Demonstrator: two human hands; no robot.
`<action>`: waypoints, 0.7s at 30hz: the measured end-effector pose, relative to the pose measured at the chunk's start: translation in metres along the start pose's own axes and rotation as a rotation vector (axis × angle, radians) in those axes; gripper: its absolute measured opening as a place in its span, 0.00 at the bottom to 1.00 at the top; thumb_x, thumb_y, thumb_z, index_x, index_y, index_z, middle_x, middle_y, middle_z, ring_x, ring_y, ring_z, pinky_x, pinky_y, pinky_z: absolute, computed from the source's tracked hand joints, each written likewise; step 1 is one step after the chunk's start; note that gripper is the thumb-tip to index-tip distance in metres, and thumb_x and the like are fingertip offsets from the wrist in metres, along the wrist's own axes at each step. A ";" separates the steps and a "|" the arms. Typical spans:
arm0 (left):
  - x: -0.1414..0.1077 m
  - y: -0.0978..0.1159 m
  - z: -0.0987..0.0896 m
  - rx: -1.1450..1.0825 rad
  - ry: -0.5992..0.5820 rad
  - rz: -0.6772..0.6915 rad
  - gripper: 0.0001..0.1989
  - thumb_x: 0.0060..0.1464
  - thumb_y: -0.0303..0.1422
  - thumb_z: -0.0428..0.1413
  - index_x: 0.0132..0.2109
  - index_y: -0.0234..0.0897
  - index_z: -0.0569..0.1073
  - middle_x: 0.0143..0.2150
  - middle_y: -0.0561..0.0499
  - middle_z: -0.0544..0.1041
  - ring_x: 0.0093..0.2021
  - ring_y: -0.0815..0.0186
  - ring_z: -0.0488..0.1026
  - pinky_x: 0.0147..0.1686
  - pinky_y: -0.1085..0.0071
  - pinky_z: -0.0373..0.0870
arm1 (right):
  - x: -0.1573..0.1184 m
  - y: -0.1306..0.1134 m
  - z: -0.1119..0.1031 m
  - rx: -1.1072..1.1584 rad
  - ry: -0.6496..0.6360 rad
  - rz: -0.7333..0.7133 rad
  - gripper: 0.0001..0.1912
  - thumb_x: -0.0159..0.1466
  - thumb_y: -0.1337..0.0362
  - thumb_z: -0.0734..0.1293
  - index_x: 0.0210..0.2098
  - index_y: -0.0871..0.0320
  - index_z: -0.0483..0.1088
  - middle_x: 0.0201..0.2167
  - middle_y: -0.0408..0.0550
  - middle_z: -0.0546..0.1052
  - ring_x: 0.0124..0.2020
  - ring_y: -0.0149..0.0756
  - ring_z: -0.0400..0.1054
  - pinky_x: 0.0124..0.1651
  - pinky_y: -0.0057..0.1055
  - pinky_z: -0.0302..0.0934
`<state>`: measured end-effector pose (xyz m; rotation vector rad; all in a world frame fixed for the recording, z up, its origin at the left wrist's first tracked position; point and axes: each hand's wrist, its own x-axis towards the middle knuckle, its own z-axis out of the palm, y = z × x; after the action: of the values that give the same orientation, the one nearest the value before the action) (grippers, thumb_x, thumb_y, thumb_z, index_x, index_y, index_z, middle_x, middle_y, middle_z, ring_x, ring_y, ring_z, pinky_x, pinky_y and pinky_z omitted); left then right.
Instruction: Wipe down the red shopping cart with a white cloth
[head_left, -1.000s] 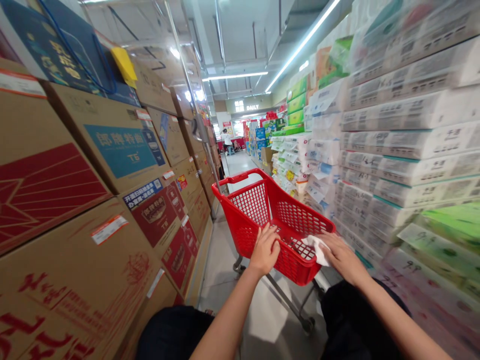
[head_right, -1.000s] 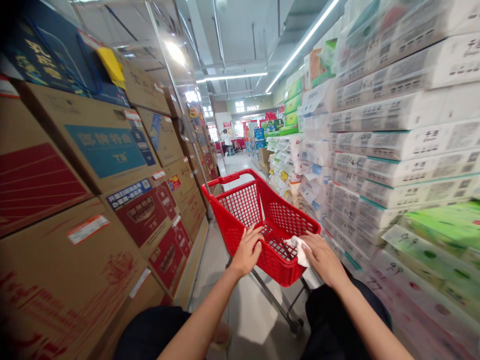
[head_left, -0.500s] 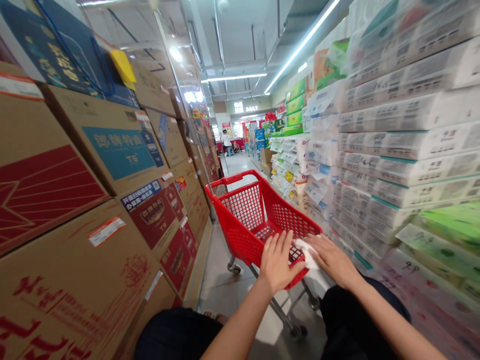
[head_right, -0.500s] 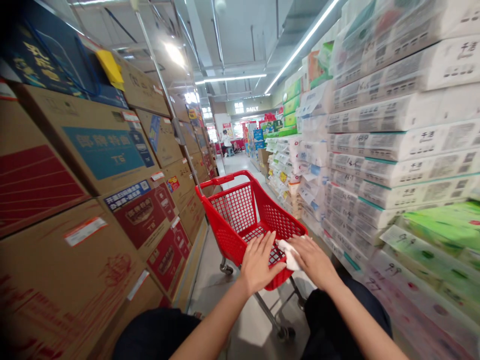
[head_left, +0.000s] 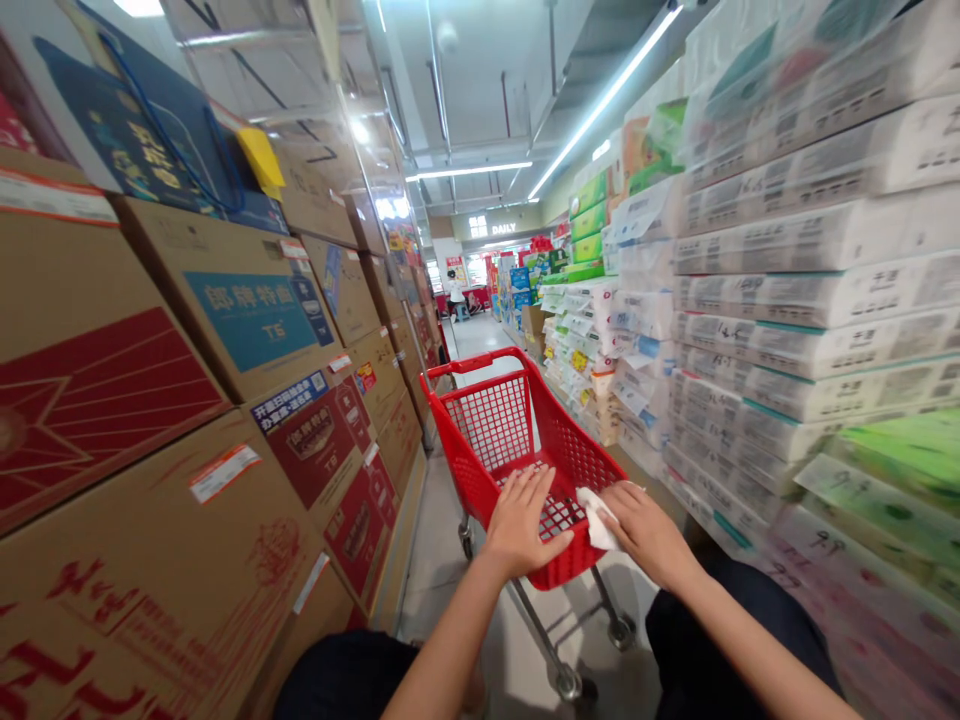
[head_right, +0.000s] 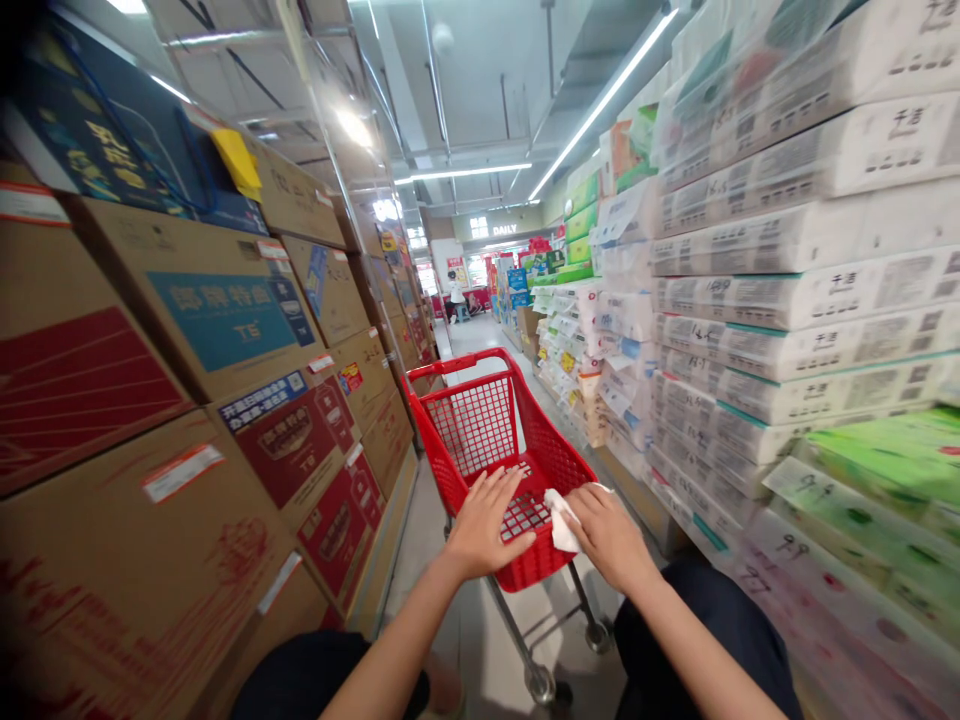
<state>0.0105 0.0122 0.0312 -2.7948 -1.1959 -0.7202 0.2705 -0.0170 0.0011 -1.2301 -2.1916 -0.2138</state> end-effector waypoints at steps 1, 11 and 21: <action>-0.003 -0.003 -0.002 0.014 -0.018 -0.039 0.45 0.58 0.55 0.56 0.75 0.43 0.50 0.75 0.46 0.54 0.75 0.49 0.50 0.73 0.46 0.45 | 0.000 -0.003 0.000 0.013 -0.008 -0.023 0.17 0.74 0.55 0.56 0.52 0.50 0.73 0.48 0.49 0.79 0.52 0.42 0.72 0.61 0.46 0.64; -0.003 0.021 0.035 0.041 -0.022 -0.196 0.38 0.64 0.57 0.47 0.73 0.42 0.58 0.73 0.43 0.59 0.72 0.42 0.55 0.69 0.42 0.53 | 0.008 0.016 0.007 0.021 -0.045 -0.040 0.23 0.74 0.58 0.56 0.67 0.48 0.64 0.63 0.47 0.72 0.68 0.41 0.61 0.70 0.53 0.54; -0.003 0.015 0.033 0.099 -0.084 -0.037 0.27 0.69 0.50 0.44 0.56 0.34 0.75 0.55 0.40 0.80 0.56 0.53 0.76 0.60 0.55 0.69 | -0.003 0.012 -0.002 0.092 -0.114 -0.122 0.24 0.74 0.60 0.58 0.68 0.48 0.62 0.63 0.48 0.72 0.65 0.41 0.64 0.71 0.52 0.55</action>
<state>0.0325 0.0061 0.0029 -2.7535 -1.2627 -0.5338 0.2826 -0.0131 -0.0003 -1.0831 -2.3506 -0.0929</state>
